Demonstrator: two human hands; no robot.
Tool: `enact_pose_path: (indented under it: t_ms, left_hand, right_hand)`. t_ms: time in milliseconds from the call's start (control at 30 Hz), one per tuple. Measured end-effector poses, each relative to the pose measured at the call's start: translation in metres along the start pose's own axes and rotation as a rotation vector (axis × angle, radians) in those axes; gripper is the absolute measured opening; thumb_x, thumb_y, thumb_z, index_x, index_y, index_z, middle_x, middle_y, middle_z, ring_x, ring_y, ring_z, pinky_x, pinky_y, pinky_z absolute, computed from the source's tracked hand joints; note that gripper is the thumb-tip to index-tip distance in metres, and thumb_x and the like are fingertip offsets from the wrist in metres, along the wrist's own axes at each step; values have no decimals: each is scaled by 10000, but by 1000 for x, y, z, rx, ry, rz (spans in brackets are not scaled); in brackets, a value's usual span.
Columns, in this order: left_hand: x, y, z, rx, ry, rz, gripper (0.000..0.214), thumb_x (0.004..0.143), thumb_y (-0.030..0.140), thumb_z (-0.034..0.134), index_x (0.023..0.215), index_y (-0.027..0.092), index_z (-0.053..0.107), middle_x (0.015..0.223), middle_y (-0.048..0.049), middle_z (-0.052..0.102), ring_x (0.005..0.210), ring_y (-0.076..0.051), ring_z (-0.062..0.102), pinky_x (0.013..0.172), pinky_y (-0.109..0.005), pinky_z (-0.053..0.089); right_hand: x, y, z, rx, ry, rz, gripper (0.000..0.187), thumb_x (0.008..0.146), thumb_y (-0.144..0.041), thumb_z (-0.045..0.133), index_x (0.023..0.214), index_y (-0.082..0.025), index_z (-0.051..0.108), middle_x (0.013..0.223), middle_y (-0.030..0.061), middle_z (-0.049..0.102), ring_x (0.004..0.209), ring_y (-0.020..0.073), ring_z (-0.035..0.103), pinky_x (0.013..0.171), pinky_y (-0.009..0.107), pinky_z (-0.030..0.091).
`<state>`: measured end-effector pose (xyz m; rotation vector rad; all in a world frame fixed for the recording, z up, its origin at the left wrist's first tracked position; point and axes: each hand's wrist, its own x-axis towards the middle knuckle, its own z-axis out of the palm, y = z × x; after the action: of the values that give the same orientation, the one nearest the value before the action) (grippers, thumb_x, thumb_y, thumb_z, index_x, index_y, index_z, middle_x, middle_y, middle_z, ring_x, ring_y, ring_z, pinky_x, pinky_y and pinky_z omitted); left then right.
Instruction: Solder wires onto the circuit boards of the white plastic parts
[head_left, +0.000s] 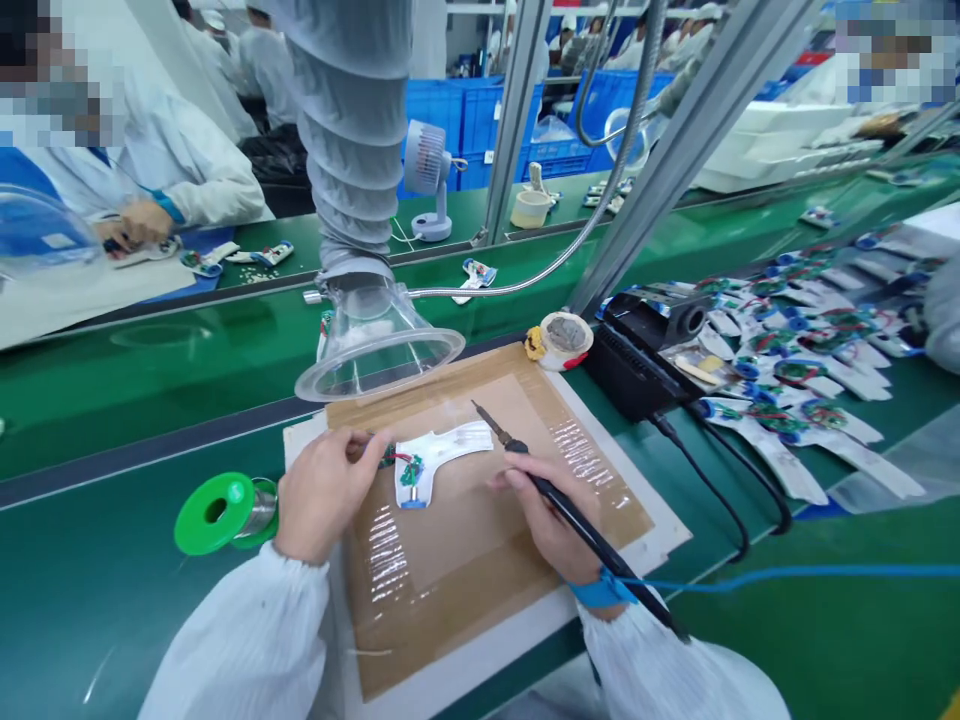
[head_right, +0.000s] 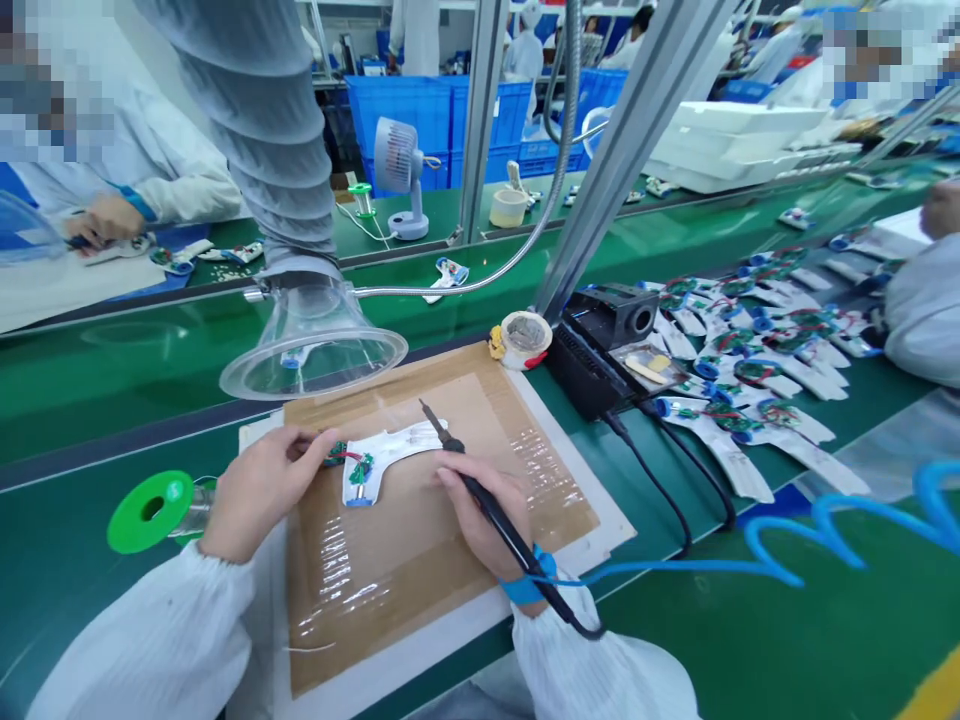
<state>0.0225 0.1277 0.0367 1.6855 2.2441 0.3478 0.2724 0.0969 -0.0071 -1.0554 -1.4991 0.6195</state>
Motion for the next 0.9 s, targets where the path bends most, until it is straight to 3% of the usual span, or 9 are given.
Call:
enact_pose_path:
  t_ms: [100,200,367,467,633,900]
  left_hand:
    - [13,-1,15,-157,12,116,313,923,502,535,924,246,715,947,-41,764,893,-264,687,771,-368,476]
    - [12,-9,27,-309,86,341,277,943,446,548,1022,238,713,1057,-47,765,998,-248,675,899,-382,472]
    - [10,-6,34,-341,93,659,246,994,364,511,1032,250,725,1097,-31,763,1067,-219,658,956,-369,461]
    - [11,0,35,-324,103,704,225,997,339,517,1025,236,715,1056,-37,758,1036,-214,654,930,-360,470]
    - [11,5,37,-319,108,734,193,989,331,537,1010,230,701,1034,-31,752,1017,-208,654,917,-359,474]
    - [10,10,34,-329,92,720,180,964,327,550,963,233,704,1029,-35,754,1006,-209,655,923,-366,469]
  right_hand:
    - [3,-8,5,17,-52,15,162,948,-158,641,1028,-271,724,856,-8,810,801,175,791,769,283,643]
    - [6,-10,15,9,-41,107,118,950,-187,642,1004,-263,714,951,13,797,898,180,775,825,291,623]
    - [17,-3,36,65,-70,180,203,956,-198,609,1139,-266,664,1100,29,762,1033,183,742,889,299,597]
    - [23,0,46,89,-67,177,271,938,-173,611,1187,-275,640,1107,21,750,1055,179,725,922,307,576]
    - [29,4,57,116,37,218,294,921,-197,632,1205,-273,640,936,-5,732,902,163,710,852,294,576]
    - [32,5,59,175,59,188,280,888,-158,638,1146,-265,652,856,-31,720,847,152,700,912,319,546]
